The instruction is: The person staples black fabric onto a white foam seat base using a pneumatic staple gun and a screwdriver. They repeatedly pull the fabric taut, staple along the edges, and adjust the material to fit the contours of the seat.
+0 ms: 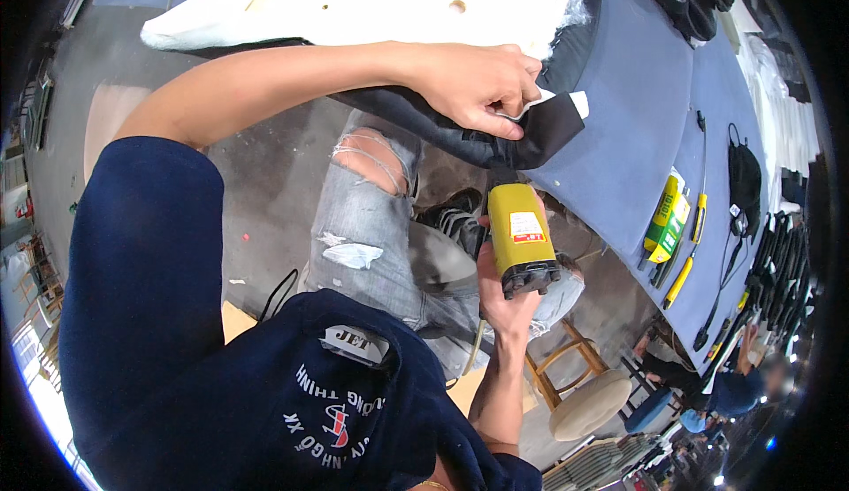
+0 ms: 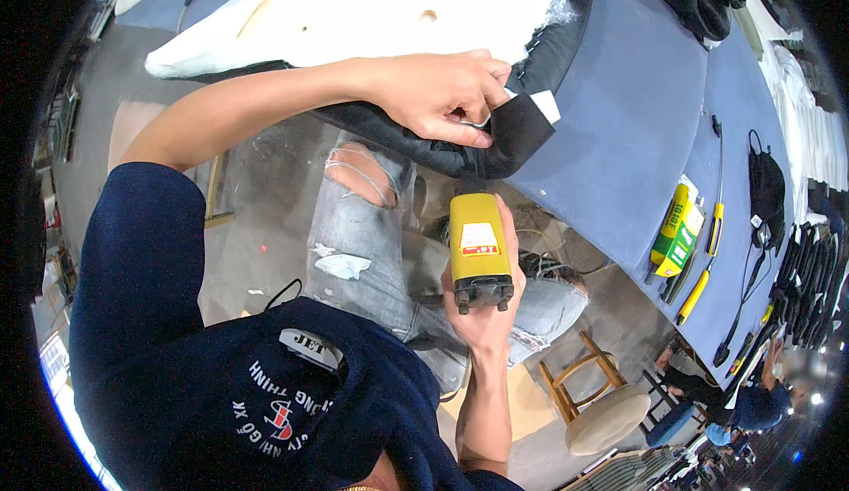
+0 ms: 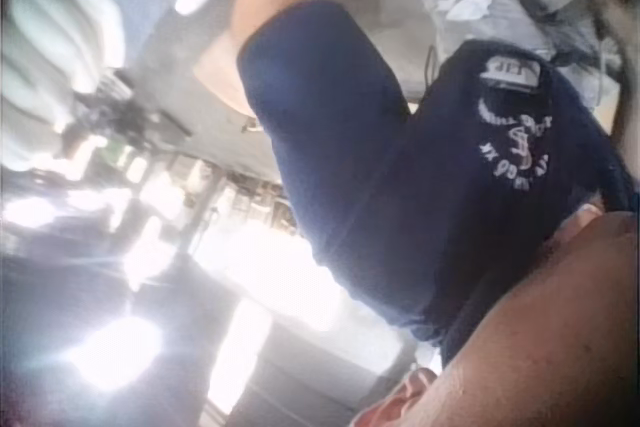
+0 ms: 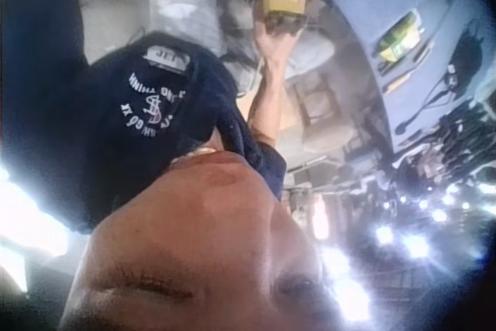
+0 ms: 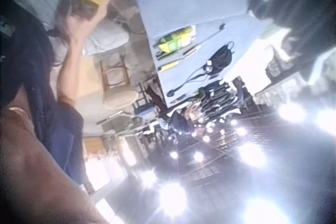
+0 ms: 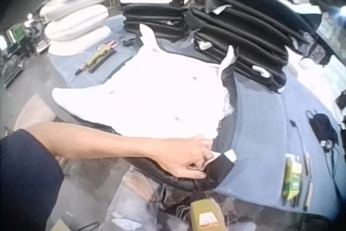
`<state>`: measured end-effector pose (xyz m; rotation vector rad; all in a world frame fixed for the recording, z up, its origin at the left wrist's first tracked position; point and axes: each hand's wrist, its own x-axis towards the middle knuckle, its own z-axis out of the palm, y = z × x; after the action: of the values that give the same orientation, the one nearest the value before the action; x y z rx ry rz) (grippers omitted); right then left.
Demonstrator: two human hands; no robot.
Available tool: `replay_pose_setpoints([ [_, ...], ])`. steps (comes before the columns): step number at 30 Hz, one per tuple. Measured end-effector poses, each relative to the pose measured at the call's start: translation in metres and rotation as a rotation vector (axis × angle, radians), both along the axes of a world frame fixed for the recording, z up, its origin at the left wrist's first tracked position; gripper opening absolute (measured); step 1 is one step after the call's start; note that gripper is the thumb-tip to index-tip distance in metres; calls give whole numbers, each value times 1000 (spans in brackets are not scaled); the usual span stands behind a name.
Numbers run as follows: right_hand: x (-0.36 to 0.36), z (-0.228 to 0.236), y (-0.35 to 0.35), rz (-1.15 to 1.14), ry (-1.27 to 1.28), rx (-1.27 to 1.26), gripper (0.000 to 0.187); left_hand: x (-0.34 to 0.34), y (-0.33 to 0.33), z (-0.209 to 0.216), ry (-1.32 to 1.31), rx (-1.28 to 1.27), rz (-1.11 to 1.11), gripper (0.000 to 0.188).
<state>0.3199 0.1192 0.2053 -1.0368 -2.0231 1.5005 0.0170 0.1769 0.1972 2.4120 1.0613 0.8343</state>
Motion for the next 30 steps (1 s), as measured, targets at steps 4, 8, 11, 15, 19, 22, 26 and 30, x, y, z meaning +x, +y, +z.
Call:
replay_pose_setpoints([
  [4,3,-1,7,18,-38,-35,72,2,0,-1,-14,-18,-11,42],
  [8,-2,6,6,-28,5,-172,59,1,2,-2,-12,21,5,44],
  [11,0,10,3,-46,45,-163,43,3,5,4,-63,28,31,41],
  [15,16,17,-14,-102,161,-215,42,10,-15,6,-119,-133,148,42],
  [19,52,29,-26,-46,-42,-72,66,5,-46,15,21,-369,166,40],
  [22,55,53,-28,52,-190,62,75,4,-43,41,351,20,46,48],
  [26,32,53,-27,-1,-46,49,71,-9,-18,25,295,501,18,57],
  [30,10,46,-22,10,-9,126,72,-12,-10,-1,116,282,18,59],
])
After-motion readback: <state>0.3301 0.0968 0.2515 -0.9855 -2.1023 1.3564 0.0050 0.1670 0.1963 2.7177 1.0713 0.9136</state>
